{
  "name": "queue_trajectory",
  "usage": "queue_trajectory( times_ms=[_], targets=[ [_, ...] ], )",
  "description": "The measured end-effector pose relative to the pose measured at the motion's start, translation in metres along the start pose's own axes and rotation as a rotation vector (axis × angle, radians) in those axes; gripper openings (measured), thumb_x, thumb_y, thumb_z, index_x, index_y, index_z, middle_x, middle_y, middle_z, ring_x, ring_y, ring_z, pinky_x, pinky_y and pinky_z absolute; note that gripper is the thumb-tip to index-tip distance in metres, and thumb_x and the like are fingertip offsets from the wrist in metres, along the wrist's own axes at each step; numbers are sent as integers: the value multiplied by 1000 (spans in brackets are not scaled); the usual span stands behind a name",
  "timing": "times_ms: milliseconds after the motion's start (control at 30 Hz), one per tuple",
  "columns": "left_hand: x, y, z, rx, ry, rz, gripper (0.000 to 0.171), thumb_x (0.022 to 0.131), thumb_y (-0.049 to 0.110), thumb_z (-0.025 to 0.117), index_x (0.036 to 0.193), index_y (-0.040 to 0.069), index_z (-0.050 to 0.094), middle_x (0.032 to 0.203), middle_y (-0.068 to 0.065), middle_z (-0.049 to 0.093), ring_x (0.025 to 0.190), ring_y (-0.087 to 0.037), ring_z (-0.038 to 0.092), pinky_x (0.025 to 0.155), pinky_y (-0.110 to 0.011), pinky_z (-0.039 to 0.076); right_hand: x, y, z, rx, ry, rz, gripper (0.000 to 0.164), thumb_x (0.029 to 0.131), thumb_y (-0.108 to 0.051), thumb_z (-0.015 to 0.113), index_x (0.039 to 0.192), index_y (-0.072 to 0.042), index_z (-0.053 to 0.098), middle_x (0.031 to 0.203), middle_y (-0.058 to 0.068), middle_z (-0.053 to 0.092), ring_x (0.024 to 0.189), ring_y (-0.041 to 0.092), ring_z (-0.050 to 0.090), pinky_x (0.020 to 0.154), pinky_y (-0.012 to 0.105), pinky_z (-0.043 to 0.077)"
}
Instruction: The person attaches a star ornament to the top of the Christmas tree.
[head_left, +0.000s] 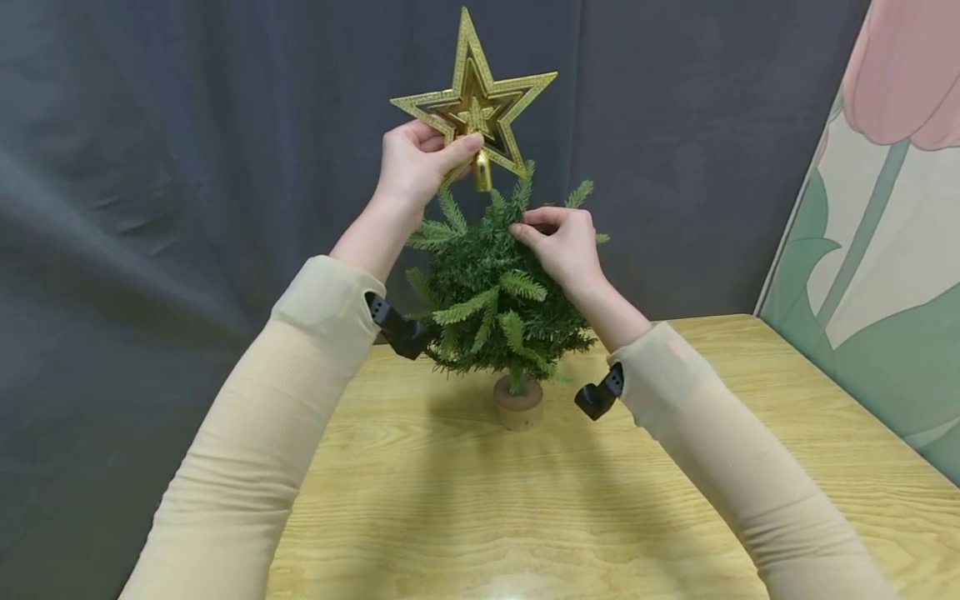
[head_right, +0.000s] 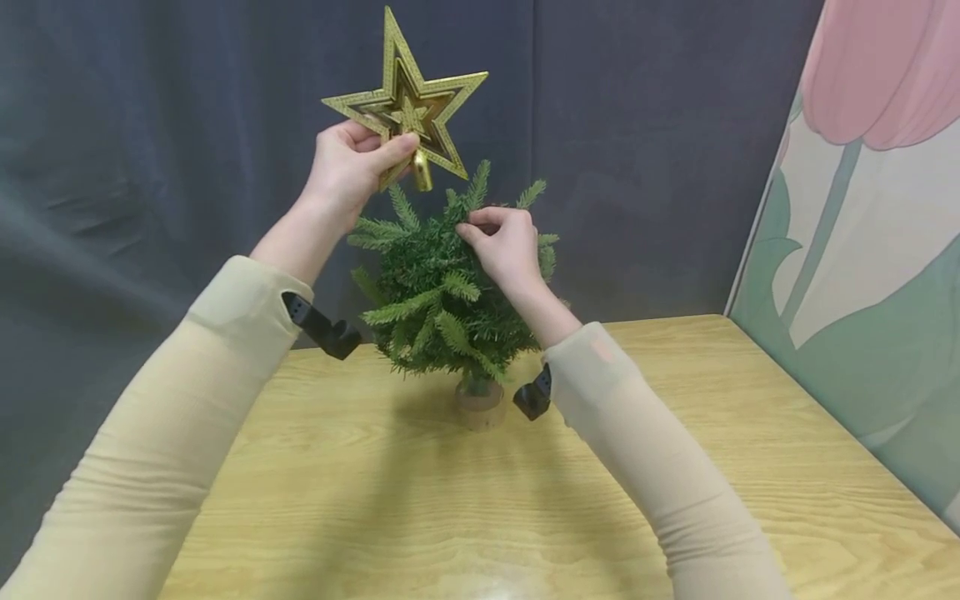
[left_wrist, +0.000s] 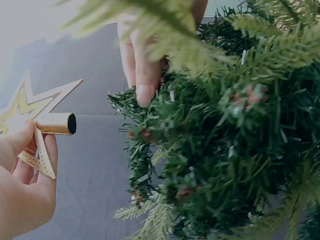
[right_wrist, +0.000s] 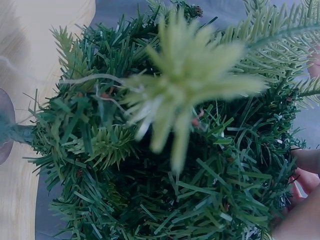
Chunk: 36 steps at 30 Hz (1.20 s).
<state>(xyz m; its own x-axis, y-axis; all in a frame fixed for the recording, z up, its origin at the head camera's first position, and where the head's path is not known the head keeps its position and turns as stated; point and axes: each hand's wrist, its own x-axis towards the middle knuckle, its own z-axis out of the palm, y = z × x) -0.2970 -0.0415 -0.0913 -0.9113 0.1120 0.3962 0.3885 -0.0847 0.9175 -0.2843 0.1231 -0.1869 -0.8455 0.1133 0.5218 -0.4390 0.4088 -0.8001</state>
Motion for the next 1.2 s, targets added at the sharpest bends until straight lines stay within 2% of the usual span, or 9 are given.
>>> queue_trajectory(
  times_ms=[200,400,600,867,1100,1200],
  targets=[
    [6,7,1,49,-20,9,33,82,8,71,113,1,63,115,-17,66,99,-20,66,86,-28,54,-2,-2,0,20,-1,-15,27,88,-11,67,111,3,67,113,20,66,95,25,61,76,23,50],
    [7,6,5,96,-45,-2,33,83,10,71,113,1,62,116,-17,66,100,-21,66,89,-30,54,-8,-3,2,6,-13,-22,27,88,-11,67,111,3,67,111,20,66,92,24,61,73,22,49],
    [7,1,10,71,-50,3,33,82,9,71,113,1,63,115,-18,66,99,-21,66,91,-33,53,-12,-4,1,-5,-21,-45,27,88,-11,67,110,4,67,111,20,66,92,26,62,74,24,50],
    [6,-5,18,102,-76,-1,34,83,10,71,114,1,63,115,-17,66,101,-22,67,87,-29,54,-12,-8,0,-16,-13,-46,27,87,-12,68,110,3,68,111,20,67,94,26,63,73,23,49],
    [4,-12,22,82,-75,-18,32,83,10,71,113,1,64,113,-18,67,99,-21,68,82,-28,56,-11,-7,-1,-23,-13,-54,27,88,-12,67,110,3,68,111,20,67,95,27,63,75,26,50],
    [4,-12,23,81,-75,-6,31,83,11,71,112,1,64,112,-18,67,98,-22,68,82,-28,56,-11,-7,-2,-23,-10,-61,27,88,-12,67,110,3,68,111,21,67,95,28,64,75,26,50]
  ],
)
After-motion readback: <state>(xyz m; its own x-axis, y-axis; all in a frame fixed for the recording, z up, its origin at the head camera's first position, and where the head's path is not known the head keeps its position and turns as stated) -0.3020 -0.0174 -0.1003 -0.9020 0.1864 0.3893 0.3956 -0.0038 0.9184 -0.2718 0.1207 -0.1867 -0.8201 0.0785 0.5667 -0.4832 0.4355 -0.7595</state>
